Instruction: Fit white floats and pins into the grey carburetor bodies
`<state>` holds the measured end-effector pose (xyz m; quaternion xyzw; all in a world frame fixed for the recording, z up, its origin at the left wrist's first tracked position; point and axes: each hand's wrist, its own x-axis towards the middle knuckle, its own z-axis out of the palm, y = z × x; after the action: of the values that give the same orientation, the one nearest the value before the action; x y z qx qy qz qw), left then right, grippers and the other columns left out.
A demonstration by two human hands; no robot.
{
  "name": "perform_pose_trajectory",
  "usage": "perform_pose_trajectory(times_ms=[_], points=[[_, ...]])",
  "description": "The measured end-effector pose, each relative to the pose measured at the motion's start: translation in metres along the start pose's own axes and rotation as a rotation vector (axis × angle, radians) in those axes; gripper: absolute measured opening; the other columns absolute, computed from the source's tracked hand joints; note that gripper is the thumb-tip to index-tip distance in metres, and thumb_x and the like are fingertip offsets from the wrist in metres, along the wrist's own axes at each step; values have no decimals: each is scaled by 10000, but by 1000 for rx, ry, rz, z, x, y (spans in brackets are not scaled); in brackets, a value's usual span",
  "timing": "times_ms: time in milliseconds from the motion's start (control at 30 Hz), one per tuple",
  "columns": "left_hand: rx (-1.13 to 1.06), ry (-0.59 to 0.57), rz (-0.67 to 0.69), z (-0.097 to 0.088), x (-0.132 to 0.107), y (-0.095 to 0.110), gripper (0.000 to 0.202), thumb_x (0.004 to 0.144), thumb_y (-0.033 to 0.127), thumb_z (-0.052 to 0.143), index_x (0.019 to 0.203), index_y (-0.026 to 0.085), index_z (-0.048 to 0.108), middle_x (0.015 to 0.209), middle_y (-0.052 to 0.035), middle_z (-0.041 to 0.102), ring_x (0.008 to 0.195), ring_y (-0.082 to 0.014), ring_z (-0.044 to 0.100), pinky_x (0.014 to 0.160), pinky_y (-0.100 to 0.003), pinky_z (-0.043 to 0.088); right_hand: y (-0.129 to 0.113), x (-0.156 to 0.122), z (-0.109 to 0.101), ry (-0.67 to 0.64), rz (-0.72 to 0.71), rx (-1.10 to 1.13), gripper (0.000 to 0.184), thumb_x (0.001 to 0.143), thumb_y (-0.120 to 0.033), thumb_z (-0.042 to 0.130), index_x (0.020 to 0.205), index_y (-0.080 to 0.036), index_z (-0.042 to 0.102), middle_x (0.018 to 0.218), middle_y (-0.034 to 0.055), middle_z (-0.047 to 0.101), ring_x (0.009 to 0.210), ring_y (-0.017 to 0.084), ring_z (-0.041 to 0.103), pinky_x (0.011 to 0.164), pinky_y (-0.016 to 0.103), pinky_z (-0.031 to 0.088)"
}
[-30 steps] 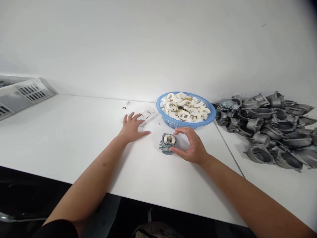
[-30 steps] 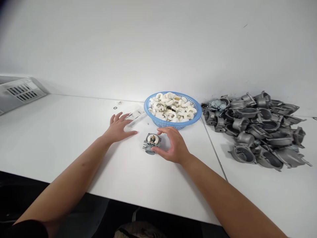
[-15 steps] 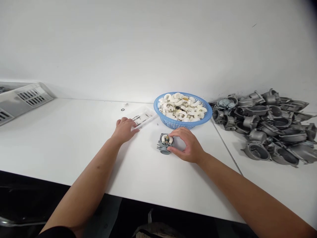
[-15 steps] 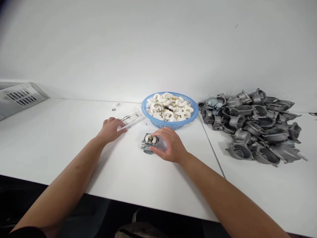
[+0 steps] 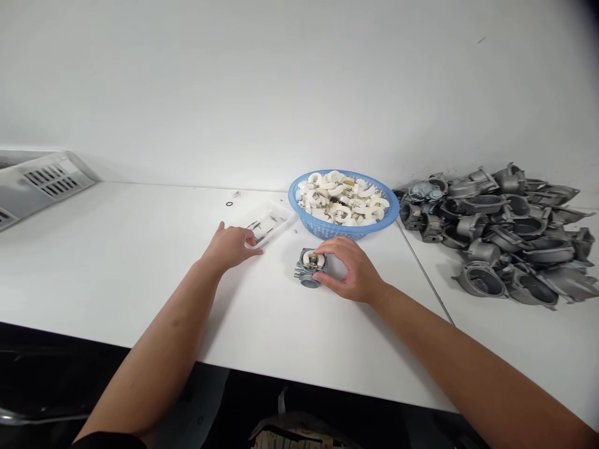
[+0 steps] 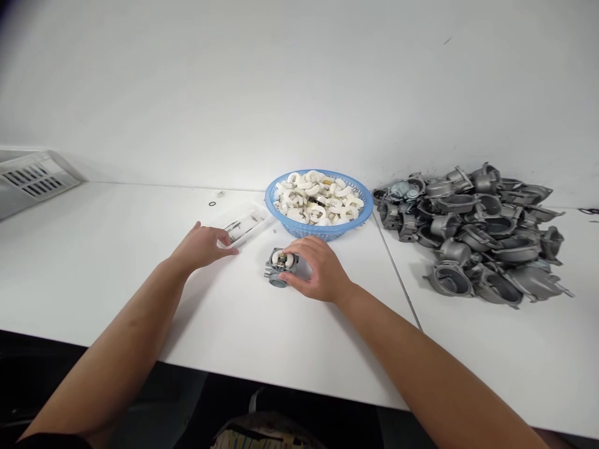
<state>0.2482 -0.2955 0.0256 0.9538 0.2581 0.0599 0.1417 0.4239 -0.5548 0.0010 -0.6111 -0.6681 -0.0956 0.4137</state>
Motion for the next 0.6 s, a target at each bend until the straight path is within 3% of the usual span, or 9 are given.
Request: perform_pose_trajectory(times_ms=[33, 100, 233, 400, 600], points=[[-4, -1, 14, 0, 0, 1, 309, 765, 526, 711, 712, 236, 620, 724, 2, 706, 675, -220, 635, 1184, -622, 191, 0, 0, 0, -15, 13, -2, 345, 854, -360, 756, 1142, -239, 609, 1061, 63, 696, 1010, 257, 633, 917, 444, 494], [-14, 15, 44, 0, -1, 4, 284, 766, 495, 712, 719, 235, 607, 764, 1, 717, 698, -223, 638, 1142, -595, 282, 1, -1, 0, -38, 38, -1, 367, 849, -373, 757, 1156, -237, 607, 1084, 71, 693, 1023, 265, 629, 914, 448, 498], [-48, 34, 86, -2, -1, 8, 249, 754, 461, 712, 761, 247, 585, 825, 5, 719, 795, -237, 660, 860, -404, 491, 0, -2, 0, -49, 57, 7, 379, 851, -378, 749, 1169, -233, 603, 1100, 75, 690, 1039, 269, 628, 923, 451, 499], [-155, -89, 52, -9, -4, 4, 389, 655, 563, 787, 910, 292, 674, 921, -6, 717, 825, -236, 677, 634, -304, 493, 0, -3, 0, -53, 70, 19, 378, 857, -373, 747, 1181, -235, 609, 1119, 74, 685, 1062, 267, 628, 936, 448, 503], [-236, -64, 101, -13, -8, -2, 465, 594, 622, 824, 761, 242, 615, 758, -13, 642, 653, -193, 597, 523, -282, 427, 2, -3, 1, -64, 89, 51, 376, 865, -357, 731, 1197, -236, 600, 1128, 86, 672, 1044, 260, 637, 915, 428, 532]])
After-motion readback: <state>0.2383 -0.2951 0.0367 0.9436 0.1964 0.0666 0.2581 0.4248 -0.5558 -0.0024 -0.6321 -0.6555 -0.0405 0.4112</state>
